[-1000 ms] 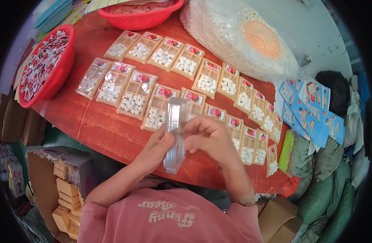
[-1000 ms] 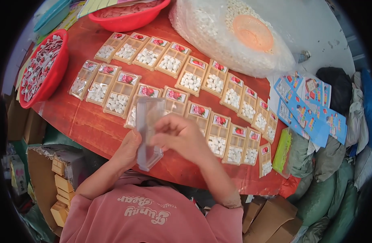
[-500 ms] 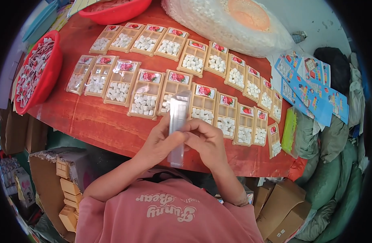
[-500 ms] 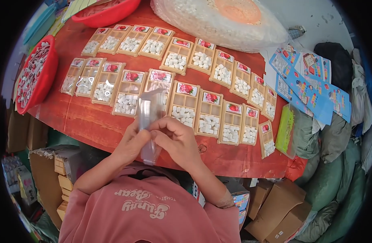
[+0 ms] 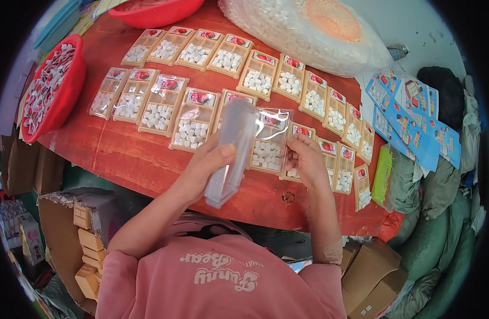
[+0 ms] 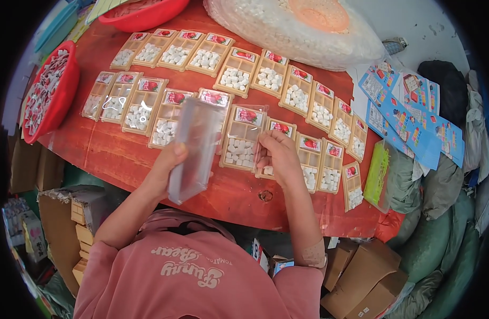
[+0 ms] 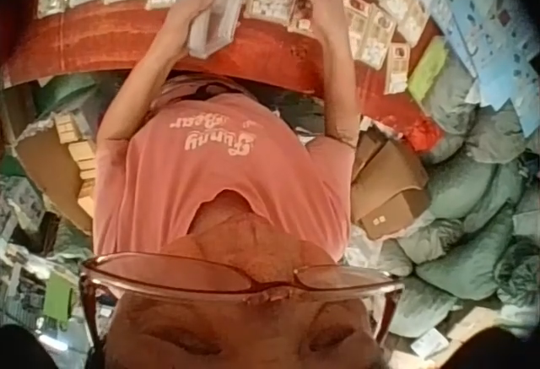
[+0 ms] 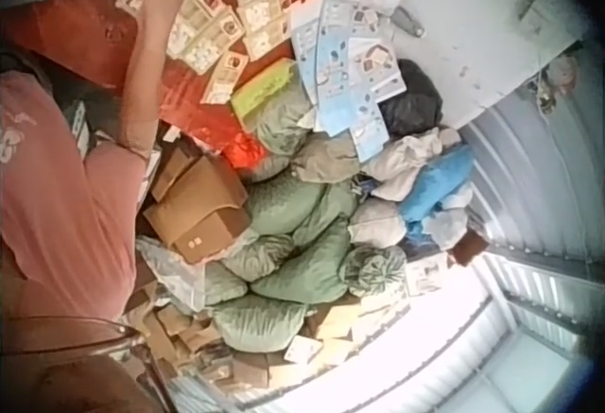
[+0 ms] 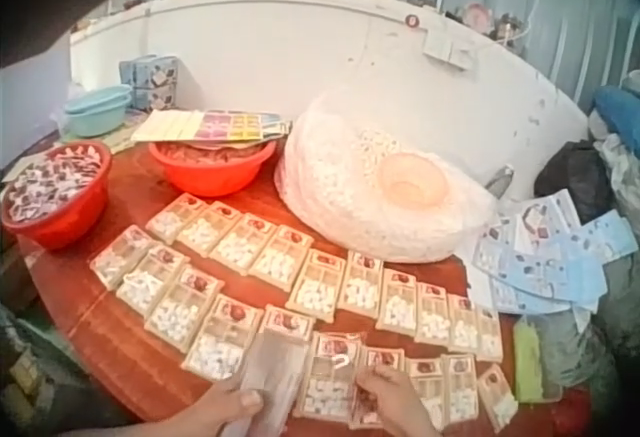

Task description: The recorder packages small white items into plastic sleeves and applies colorful adhesive labels to them.

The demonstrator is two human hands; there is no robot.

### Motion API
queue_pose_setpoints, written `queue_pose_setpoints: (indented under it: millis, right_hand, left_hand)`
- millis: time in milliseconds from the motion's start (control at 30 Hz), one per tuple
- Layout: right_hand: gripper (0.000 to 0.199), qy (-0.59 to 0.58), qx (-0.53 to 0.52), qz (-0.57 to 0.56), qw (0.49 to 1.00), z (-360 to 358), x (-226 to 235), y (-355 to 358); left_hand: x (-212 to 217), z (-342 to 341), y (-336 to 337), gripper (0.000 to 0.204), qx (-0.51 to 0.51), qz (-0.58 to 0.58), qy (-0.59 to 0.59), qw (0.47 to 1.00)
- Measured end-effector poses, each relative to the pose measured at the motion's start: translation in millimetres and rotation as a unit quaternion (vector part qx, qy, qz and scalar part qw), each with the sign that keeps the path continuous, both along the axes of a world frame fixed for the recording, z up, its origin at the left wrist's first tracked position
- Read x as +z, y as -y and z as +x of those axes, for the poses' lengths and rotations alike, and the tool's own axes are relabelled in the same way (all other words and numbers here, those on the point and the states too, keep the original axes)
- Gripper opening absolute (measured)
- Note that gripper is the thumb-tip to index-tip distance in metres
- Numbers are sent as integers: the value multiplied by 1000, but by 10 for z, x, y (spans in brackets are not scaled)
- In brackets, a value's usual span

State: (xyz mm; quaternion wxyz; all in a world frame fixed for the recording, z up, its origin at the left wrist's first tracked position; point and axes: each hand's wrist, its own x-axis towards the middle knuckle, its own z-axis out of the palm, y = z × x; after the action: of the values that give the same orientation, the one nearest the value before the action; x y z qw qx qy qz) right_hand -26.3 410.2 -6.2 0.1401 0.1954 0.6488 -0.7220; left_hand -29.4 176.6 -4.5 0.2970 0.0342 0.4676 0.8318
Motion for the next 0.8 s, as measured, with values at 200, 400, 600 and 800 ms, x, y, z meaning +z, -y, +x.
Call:
queue_pose_setpoints:
  millis: [200,400,600,800]
  right_hand:
    - [17,-125,43,451,883,123,-71,0]
    - [34,-343,93,641,680,102,-29,250]
    - [64,-276,205,676,652,176,-361,339]
    - [69,-271,198,679,653,156,-382,350]
  left_hand:
    - [54,-61,-97,67,-89,-69,28,993]
    - [28,-52,-129,66,-74,-72,21,994]
    - [-45,-6,-20,71,-48,-36,35,998]
    - [-85,-3,68,75,-31,37,76,996]
